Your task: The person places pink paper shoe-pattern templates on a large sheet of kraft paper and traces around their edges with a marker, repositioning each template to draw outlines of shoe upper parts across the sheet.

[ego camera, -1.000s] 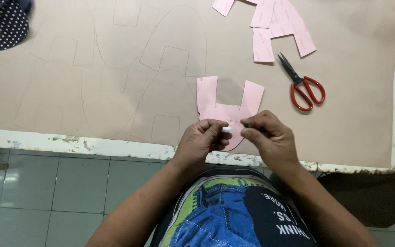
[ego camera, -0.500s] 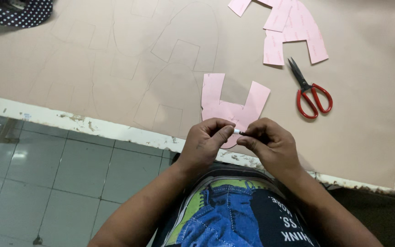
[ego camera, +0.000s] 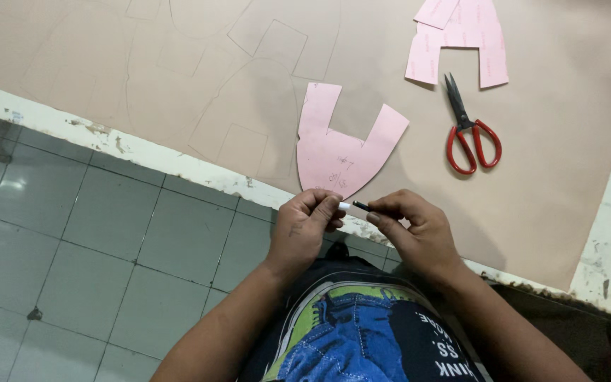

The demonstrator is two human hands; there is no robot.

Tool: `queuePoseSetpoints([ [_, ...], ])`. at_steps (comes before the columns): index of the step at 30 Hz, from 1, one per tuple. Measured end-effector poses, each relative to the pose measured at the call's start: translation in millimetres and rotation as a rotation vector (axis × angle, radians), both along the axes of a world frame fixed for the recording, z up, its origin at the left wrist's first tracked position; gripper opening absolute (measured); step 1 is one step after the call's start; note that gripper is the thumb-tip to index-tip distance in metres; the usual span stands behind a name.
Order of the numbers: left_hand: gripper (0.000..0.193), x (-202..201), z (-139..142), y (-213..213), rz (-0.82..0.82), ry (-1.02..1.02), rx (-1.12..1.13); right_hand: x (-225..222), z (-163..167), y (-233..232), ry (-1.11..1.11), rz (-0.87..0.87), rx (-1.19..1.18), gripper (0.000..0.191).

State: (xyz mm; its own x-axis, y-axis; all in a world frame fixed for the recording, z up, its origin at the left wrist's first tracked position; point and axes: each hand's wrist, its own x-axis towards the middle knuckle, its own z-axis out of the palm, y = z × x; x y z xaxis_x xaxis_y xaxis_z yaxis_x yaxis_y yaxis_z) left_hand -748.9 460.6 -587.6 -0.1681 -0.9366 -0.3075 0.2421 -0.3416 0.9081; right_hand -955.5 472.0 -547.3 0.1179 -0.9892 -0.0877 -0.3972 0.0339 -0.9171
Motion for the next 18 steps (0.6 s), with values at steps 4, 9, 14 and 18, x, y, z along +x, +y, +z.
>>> queuePoseSetpoints([
  [4,0.024,16.9,-9.3,-9.2,-0.043,0.061,-0.019,18.8,-12.2,-6.8,0.043,0.021,-0.067,0.015],
  [9,0.025,53.5,-26.3,-44.5,-0.042,0.047,-0.03,62.8,-33.3,-27.5,0.005,-0.069,-0.091,0.011],
  [14,0.025,99.4,-48.8,-76.1,-0.096,0.063,-0.053,110.5,-55.5,-50.2,-0.106,-0.143,-0.061,0.011],
  [18,0.025,133.9,-55.7,-100.4,-0.126,0.067,-0.038,146.4,-66.0,-62.4,-0.034,-0.133,-0.105,0.011],
])
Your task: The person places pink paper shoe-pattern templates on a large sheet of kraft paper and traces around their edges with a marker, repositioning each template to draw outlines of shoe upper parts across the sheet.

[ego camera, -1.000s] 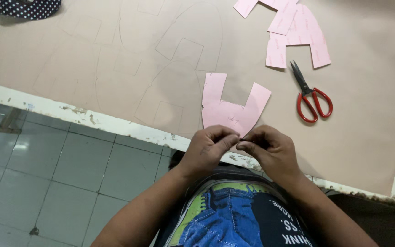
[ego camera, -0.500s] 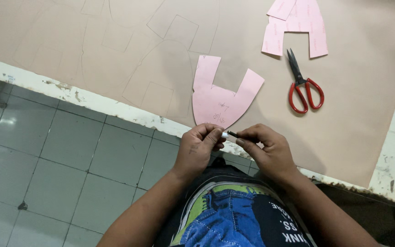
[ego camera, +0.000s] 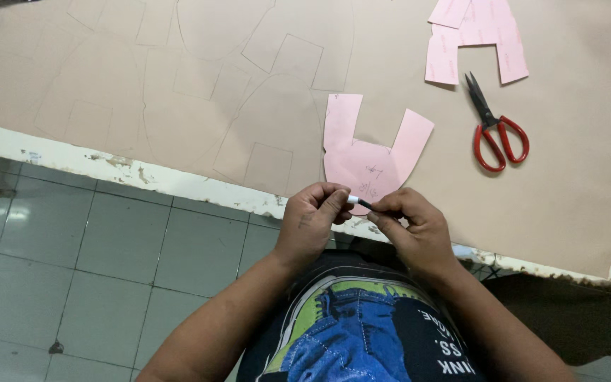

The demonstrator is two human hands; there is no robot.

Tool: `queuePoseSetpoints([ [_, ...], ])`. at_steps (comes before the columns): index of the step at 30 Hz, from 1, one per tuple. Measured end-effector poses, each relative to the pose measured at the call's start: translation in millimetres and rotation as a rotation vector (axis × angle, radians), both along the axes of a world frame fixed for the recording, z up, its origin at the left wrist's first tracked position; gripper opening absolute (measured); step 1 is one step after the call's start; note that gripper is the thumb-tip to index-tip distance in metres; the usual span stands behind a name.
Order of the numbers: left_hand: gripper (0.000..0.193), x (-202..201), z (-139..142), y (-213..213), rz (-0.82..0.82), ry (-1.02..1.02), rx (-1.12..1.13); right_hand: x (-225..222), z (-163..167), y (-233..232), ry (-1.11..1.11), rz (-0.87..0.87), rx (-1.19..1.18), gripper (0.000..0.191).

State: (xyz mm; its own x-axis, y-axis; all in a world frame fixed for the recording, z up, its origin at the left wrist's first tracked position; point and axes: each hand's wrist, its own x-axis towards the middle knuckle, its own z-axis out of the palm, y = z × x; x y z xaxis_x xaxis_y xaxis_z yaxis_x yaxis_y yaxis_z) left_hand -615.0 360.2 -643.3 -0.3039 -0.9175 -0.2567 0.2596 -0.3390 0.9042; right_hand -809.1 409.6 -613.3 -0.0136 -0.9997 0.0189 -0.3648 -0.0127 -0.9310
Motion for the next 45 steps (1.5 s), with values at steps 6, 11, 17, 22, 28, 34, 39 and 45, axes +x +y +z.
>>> queuePoseSetpoints([
  [6,0.019,32.2,21.3,-12.7,-0.172,-0.377,-0.387,19.0,-0.4,-20.6,0.061,0.091,-0.012,0.017],
  [11,0.017,27.4,22.3,-31.1,-0.279,-0.32,-0.214,9.8,-2.5,-37.2,0.011,0.13,0.198,0.017],
  [17,0.033,-12.0,2.2,-62.7,-0.278,-0.493,-0.349,-20.6,-6.2,-82.5,0.592,0.274,-0.128,0.04],
  [22,0.029,-37.6,-42.2,-88.8,-0.166,-0.937,-0.948,-52.0,-7.3,-131.7,0.416,0.021,0.021,0.023],
  [28,0.032,-62.3,-103.0,-93.3,-0.229,-1.176,-1.0,-21.4,-21.4,-189.4,0.257,0.163,0.037,0.015],
  [34,0.032,-60.3,-127.8,-86.9,-0.432,-1.355,-1.06,32.2,-49.1,-232.3,0.441,0.427,0.35,0.022],
  [39,0.042,-49.8,-134.5,-88.4,-0.098,-1.379,-1.184,52.4,-76.5,-244.4,0.597,0.622,0.097,0.022],
  [45,0.051,-37.5,-137.3,-92.6,-0.339,-0.974,-0.544,66.4,-88.4,-247.4,0.682,0.627,0.189,0.021],
])
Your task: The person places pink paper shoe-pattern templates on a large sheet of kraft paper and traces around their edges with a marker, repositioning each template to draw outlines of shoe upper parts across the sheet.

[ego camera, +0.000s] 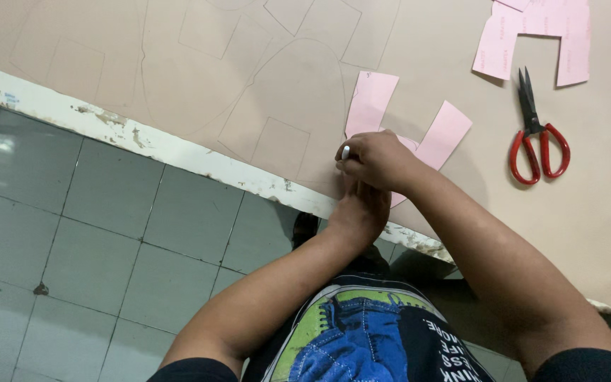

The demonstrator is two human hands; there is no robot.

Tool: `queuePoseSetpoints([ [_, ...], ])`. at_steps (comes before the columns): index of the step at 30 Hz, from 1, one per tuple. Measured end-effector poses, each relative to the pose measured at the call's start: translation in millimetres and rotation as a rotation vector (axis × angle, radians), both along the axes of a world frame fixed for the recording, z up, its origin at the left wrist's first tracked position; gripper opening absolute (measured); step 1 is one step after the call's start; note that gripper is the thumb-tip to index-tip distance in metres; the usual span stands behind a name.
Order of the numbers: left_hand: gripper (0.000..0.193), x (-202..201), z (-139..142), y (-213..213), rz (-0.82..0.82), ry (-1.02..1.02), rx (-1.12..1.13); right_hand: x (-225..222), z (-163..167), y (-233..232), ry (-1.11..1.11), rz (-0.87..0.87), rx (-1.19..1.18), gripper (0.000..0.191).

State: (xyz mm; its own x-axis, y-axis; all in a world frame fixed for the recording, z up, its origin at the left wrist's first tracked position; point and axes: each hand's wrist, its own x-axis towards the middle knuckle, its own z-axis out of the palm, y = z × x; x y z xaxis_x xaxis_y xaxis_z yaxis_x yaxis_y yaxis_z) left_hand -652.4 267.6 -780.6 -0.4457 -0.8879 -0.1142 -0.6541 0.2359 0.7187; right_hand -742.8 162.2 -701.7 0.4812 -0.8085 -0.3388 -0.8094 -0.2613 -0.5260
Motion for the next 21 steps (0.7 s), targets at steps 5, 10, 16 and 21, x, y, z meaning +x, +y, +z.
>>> queuePoseSetpoints([
  [5,0.055,12.9,6.9,-14.5,0.028,-0.002,-0.172,10.0,0.2,-7.7,0.121,0.122,-0.16,0.023],
  [10,0.054,26.6,24.4,-36.1,-0.046,-0.198,-0.302,15.3,3.1,-27.8,-0.025,0.006,-0.248,0.018],
  [16,0.064,32.3,41.8,-54.5,0.064,-0.089,0.003,11.4,7.1,-39.5,-0.091,-0.095,-0.226,0.017],
  [21,0.065,33.4,48.2,-62.8,0.071,-0.114,-0.015,15.1,9.9,-45.9,-0.029,-0.127,-0.148,0.019],
])
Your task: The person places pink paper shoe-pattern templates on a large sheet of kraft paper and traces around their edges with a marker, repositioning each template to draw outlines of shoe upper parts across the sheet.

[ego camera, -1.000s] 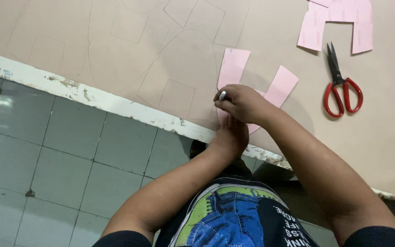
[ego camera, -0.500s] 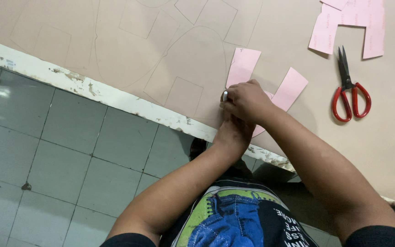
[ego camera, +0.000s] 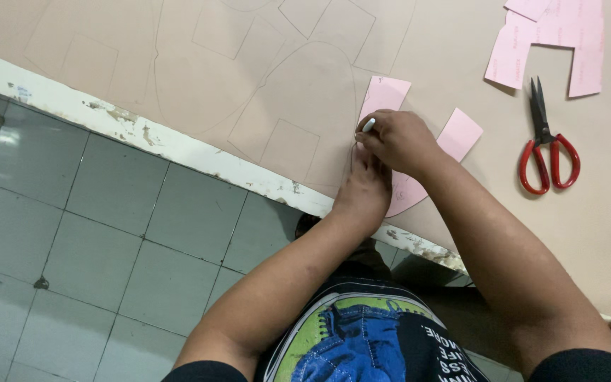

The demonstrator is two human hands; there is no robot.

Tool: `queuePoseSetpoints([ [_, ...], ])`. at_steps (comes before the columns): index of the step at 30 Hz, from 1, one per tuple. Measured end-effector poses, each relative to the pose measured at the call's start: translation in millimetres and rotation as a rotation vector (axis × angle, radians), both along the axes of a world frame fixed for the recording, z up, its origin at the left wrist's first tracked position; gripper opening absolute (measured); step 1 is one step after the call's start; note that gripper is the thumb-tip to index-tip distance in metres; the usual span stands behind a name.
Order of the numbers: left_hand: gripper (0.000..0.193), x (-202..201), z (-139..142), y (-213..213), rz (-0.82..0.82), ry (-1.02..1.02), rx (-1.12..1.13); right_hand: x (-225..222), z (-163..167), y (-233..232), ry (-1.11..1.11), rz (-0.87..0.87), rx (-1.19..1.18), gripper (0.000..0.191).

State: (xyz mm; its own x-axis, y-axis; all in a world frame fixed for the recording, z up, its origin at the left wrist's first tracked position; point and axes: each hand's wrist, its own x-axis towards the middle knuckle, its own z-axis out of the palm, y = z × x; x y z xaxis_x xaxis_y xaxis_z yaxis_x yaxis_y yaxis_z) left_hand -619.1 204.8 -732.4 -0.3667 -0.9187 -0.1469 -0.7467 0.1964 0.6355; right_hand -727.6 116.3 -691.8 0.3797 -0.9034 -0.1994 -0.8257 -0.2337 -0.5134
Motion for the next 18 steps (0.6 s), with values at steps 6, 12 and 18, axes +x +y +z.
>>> queuePoseSetpoints([
  [6,0.055,1.9,-1.1,-8.8,0.288,0.397,0.228,11.0,4.1,-16.4,-0.03,-0.005,-0.031,0.017],
  [12,0.061,4.1,5.3,-39.9,0.309,0.352,0.318,17.4,19.9,-45.8,0.044,-0.076,-0.005,0.017],
  [18,0.093,5.0,21.6,-71.1,-0.034,-0.111,0.239,16.3,33.9,-81.4,0.019,-0.092,-0.109,0.017],
])
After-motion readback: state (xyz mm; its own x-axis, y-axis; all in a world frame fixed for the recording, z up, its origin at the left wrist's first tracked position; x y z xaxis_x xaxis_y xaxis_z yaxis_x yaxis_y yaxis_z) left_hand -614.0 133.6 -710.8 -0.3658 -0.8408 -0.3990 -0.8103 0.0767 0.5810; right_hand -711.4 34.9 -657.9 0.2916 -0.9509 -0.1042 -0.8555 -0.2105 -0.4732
